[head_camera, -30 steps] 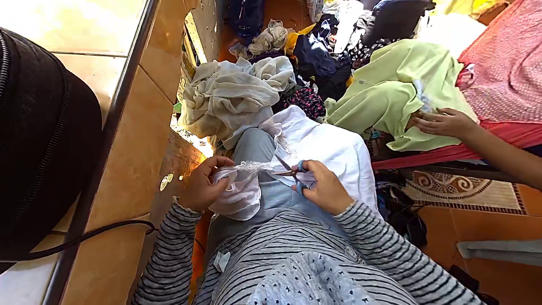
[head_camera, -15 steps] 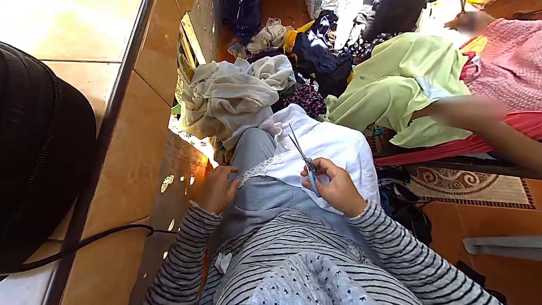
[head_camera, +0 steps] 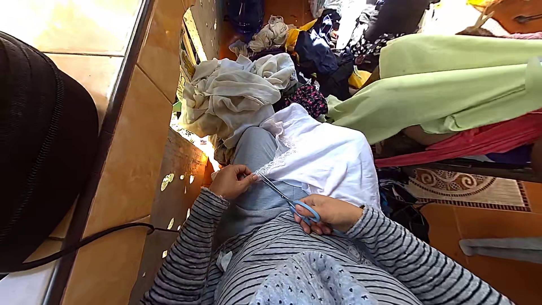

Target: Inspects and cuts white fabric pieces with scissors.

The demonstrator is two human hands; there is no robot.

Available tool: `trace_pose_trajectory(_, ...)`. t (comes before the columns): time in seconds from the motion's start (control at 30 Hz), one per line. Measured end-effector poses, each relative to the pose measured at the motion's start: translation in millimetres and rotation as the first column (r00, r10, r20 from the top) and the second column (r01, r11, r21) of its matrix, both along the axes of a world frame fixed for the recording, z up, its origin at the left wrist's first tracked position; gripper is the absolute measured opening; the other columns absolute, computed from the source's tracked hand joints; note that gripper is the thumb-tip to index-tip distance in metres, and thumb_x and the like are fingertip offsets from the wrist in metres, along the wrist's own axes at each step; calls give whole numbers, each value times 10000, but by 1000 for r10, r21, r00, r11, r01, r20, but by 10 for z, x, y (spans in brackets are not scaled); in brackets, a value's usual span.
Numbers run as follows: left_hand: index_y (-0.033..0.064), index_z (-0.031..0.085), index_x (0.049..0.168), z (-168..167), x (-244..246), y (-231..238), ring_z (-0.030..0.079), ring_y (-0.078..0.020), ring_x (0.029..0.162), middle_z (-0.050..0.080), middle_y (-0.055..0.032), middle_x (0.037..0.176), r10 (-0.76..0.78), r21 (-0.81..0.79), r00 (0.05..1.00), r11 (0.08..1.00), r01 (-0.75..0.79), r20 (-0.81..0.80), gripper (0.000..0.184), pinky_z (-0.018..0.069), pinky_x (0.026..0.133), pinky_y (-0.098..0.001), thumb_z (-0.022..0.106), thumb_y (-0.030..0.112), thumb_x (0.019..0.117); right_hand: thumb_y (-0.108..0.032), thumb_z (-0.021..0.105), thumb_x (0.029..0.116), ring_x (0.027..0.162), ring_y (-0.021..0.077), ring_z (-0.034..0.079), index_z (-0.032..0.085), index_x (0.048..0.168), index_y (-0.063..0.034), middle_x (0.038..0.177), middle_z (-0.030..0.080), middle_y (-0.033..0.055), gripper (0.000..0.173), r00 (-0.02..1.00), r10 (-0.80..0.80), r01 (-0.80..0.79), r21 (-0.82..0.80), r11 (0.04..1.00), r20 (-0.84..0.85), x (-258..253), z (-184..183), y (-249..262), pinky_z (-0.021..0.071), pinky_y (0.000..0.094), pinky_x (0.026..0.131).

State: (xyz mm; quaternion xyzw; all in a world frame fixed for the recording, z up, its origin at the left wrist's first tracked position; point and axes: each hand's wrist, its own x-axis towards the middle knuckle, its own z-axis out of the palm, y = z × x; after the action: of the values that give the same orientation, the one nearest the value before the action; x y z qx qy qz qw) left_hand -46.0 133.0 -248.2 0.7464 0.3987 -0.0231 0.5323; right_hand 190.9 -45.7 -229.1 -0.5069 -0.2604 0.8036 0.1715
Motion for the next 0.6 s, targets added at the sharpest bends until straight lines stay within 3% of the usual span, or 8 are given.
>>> trace_pose_trajectory(0.07,35,683,1019,-41,-10,-24,570,-26,686,625,16,815,109,-23,984,994,-107,143,258,499,688,-230,595,277,1025,-373,481,1061,456,3,531,610,922,-146,688,674,-46,296,999,6,-6,4,1000,-31,-22,-16,25,413,157,416)
trace_pose_trajectory(0.17,19,671,1036,-35,-13,-28,599,-10,729,657,3,879,196,-68,959,980,-186,202,229,507,699,-200,563,220,1043,-416,502,1036,464,-1,543,619,923,-159,706,690,-51,304,997,3,-1,22,1000,-83,8,-27,-2,423,152,425)
trace_pose_trajectory(0.27,25,695,1000,-50,-30,-26,577,15,730,641,40,827,191,-93,960,980,-176,204,201,487,711,-185,622,212,1002,-480,542,999,490,0,558,619,940,-175,741,695,-54,320,988,-33,37,27,999,-152,46,-64,-46,440,153,441)
trace_pose_trajectory(0.4,34,702,1002,-52,-21,-70,570,36,698,645,64,806,193,-183,960,970,-157,202,175,487,689,-169,675,205,973,-437,530,1014,482,-7,539,614,938,-171,728,684,-58,289,987,-43,52,57,997,-157,-8,-49,-20,424,148,439)
trace_pose_trajectory(0.5,43,693,988,-2,-11,-101,531,31,608,631,83,758,243,-276,947,944,-182,209,113,454,589,-158,668,153,977,-414,506,1033,482,-16,523,611,934,-164,723,677,-64,288,987,-60,76,100,992,-149,-115,-62,62,413,145,445)
trace_pose_trajectory(0.6,46,686,975,95,-4,-121,549,23,597,653,77,762,294,-337,938,915,-222,183,84,467,576,-155,658,124,991,-357,485,1051,479,-25,497,597,958,-147,721,665,-71,255,993,-64,78,139,987,-100,-240,-53,162,389,140,444)
